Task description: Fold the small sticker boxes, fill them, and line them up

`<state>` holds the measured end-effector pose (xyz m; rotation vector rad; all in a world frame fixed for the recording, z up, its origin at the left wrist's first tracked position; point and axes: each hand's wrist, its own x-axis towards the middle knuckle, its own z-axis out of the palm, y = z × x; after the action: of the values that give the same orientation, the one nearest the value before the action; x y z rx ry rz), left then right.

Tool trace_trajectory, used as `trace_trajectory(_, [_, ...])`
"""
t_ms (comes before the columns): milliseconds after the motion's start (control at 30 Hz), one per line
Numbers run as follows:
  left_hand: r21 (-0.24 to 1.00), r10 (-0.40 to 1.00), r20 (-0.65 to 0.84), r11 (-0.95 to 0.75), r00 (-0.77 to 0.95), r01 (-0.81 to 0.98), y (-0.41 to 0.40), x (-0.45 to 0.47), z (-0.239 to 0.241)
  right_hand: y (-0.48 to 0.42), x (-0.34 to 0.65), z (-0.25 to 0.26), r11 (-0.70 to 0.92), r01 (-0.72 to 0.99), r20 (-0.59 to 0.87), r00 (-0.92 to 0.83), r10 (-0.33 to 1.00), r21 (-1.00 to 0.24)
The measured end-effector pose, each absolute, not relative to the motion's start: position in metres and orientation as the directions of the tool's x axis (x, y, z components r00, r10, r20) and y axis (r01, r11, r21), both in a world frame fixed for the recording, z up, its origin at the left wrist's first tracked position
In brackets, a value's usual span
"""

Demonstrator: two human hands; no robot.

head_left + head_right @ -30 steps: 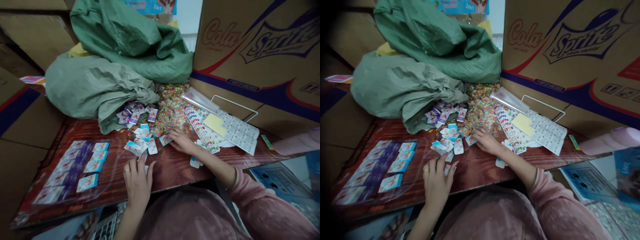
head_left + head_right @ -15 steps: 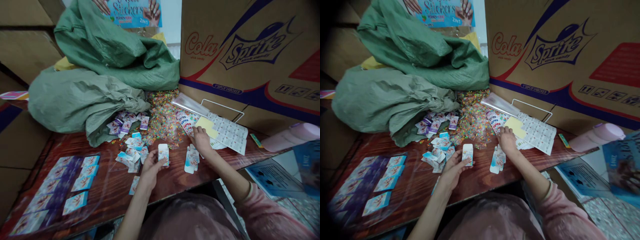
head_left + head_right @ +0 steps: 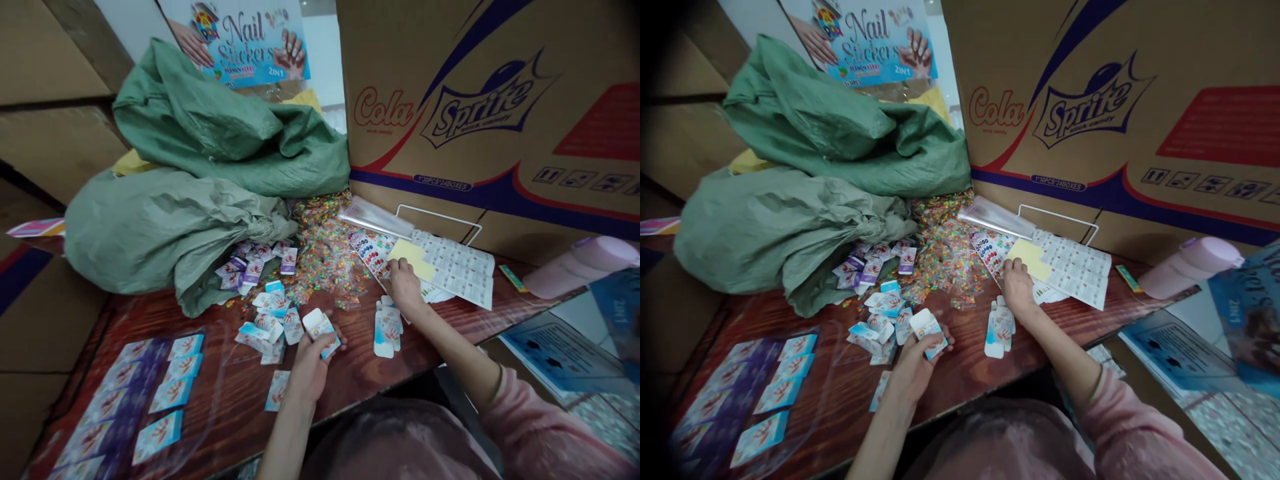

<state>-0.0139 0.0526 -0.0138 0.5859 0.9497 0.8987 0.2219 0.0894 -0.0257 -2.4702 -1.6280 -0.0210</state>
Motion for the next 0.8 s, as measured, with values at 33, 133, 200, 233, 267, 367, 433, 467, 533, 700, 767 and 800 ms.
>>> trace_trajectory(33, [0.762,0.854,-0.435,0.518,0.285,-0.388,0.052,-0.014,-0.013,0.09,0.224,-0.026,-0.382,0.91,0.112,0.401,0.909,-0.16])
trace_trajectory(133, [0.771,0.858,-0.432,0.511,0.277,-0.381,0.051,-0.014,-0.013,0.094,0.23,-0.027,-0.378,0.905,0.099,0.401,0.911,-0.196])
trace_trajectory(200, [0.783,0.864,-0.43,0.501,0.262,-0.368,0.051,-0.014,-0.014,0.096,0.233,-0.029,-0.382,0.9,0.099,0.408,0.908,-0.209])
trace_trajectory(233, [0.79,0.867,-0.427,0.496,0.257,-0.361,0.051,-0.014,-0.015,0.097,0.233,-0.03,-0.386,0.897,0.102,0.414,0.905,-0.213])
trace_trajectory(267, [0.796,0.869,-0.424,0.492,0.256,-0.353,0.051,-0.015,-0.016,0.097,0.233,-0.03,-0.391,0.895,0.104,0.419,0.902,-0.215])
trace_trajectory(367, [0.797,0.867,-0.419,0.493,0.268,-0.348,0.05,-0.015,-0.018,0.098,0.234,-0.032,-0.393,0.893,0.094,0.421,0.902,-0.219])
trace_trajectory(433, [0.787,0.862,-0.431,0.504,0.267,-0.356,0.049,-0.014,-0.018,0.099,0.234,-0.034,-0.385,0.895,0.087,0.412,0.907,-0.225])
trace_trajectory(467, [0.782,0.859,-0.439,0.509,0.264,-0.359,0.049,-0.014,-0.018,0.099,0.234,-0.034,-0.38,0.896,0.089,0.408,0.908,-0.231])
trace_trajectory(533, [0.776,0.854,-0.452,0.519,0.257,-0.358,0.049,-0.012,-0.018,0.099,0.234,-0.035,-0.369,0.896,0.101,0.403,0.91,-0.248])
trace_trajectory(700, [0.779,0.851,-0.459,0.524,0.255,-0.345,0.049,-0.008,-0.017,0.099,0.231,-0.036,-0.349,0.873,0.147,0.416,0.897,-0.34])
trace_trajectory(767, [0.786,0.853,-0.451,0.519,0.261,-0.337,0.049,-0.009,-0.017,0.099,0.233,-0.034,-0.343,0.849,0.169,0.437,0.883,-0.402])
trace_trajectory(800, [0.788,0.854,-0.448,0.517,0.265,-0.335,0.05,-0.009,-0.017,0.099,0.234,-0.032,-0.338,0.833,0.18,0.45,0.875,-0.437])
